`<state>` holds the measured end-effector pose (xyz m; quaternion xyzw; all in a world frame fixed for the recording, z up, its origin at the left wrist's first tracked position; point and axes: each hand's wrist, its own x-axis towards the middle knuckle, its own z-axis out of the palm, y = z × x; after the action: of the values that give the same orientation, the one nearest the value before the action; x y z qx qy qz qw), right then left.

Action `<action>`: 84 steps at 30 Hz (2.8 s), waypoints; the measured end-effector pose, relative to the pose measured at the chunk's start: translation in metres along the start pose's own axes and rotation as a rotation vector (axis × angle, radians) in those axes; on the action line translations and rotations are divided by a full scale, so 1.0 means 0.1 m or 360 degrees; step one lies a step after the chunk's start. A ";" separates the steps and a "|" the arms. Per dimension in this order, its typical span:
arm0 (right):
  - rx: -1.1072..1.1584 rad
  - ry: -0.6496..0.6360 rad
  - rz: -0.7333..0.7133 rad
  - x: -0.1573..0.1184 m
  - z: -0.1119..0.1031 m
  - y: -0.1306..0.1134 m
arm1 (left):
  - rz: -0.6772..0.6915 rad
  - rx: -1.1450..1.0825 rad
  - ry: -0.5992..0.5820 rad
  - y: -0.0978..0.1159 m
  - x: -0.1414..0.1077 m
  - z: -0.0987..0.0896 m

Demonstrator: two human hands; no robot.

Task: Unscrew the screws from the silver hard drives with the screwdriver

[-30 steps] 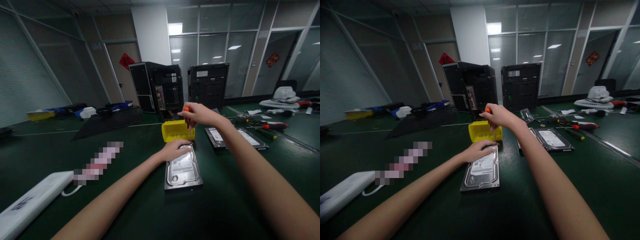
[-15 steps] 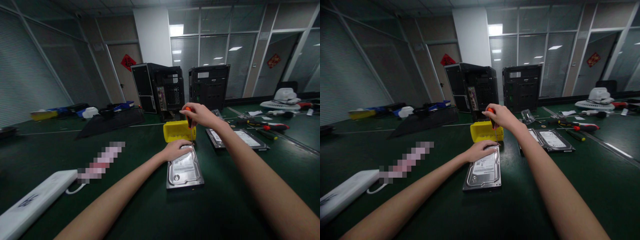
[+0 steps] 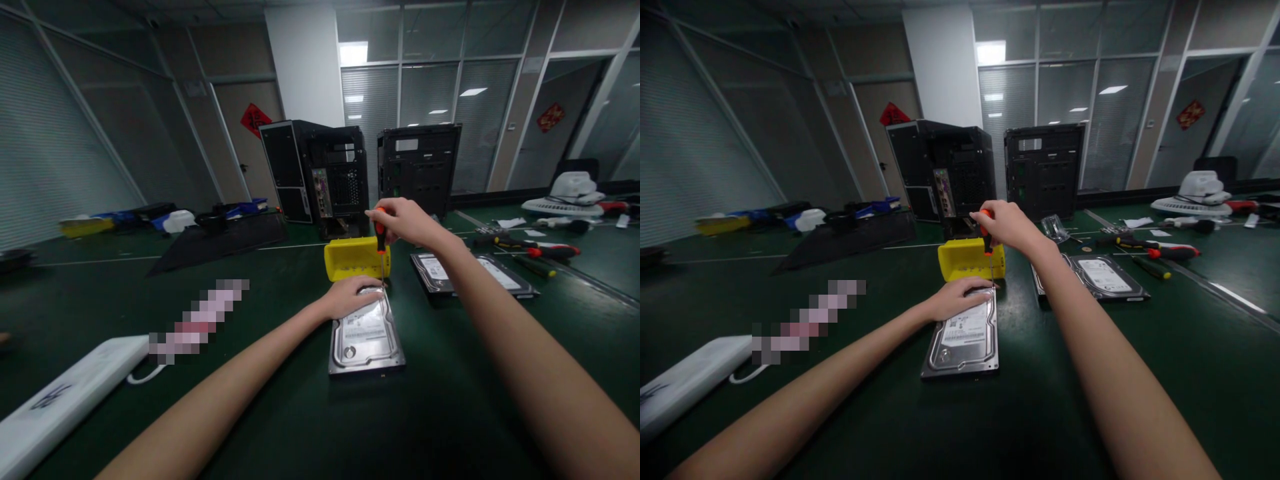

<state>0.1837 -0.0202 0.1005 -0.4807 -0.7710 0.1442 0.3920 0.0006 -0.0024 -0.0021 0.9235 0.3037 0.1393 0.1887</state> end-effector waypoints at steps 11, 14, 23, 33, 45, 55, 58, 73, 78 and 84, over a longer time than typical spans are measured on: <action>0.0033 -0.0041 0.0002 -0.02 -0.02 -0.01 | -0.0003 0.0012 0.0000 0.01 0.01 -0.01; 0.0053 -0.0065 0.0052 -0.02 -0.02 -0.02 | 0.0010 0.0006 -0.0010 0.00 0.00 -0.01; -0.0018 -0.0182 0.0027 0.02 -0.07 0.00 | -0.0060 -0.0029 -0.0018 0.03 0.00 -0.03; -0.0085 -0.0218 -0.0152 0.01 -0.04 -0.02 | 0.0027 -0.0022 -0.0034 0.03 0.00 -0.03; -0.0071 -0.0137 -0.0228 0.04 0.01 0.03 | 0.0032 -0.0062 -0.0032 0.04 -0.01 -0.03; -0.0050 -0.0096 -0.0171 0.03 0.01 0.06 | 0.0017 -0.0065 -0.0048 0.05 0.00 -0.04; -0.0044 -0.0102 -0.0153 0.04 0.03 0.05 | 0.0002 -0.0052 -0.0059 0.06 0.00 -0.05; -0.0084 -0.0100 -0.0148 0.00 0.09 0.01 | 0.0019 -0.0018 -0.0028 0.05 0.00 -0.03; -0.0029 -0.0097 -0.0092 0.01 0.09 0.00 | 0.0011 -0.0024 -0.0030 0.03 0.00 -0.03; 0.0123 -0.0186 0.0058 0.01 0.05 -0.01 | 0.0029 -0.0032 -0.0004 0.02 0.00 -0.01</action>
<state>0.1792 -0.0185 0.0982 -0.4701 -0.7775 0.2087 0.3619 0.0010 -0.0037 -0.0007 0.9244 0.2937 0.1430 0.1970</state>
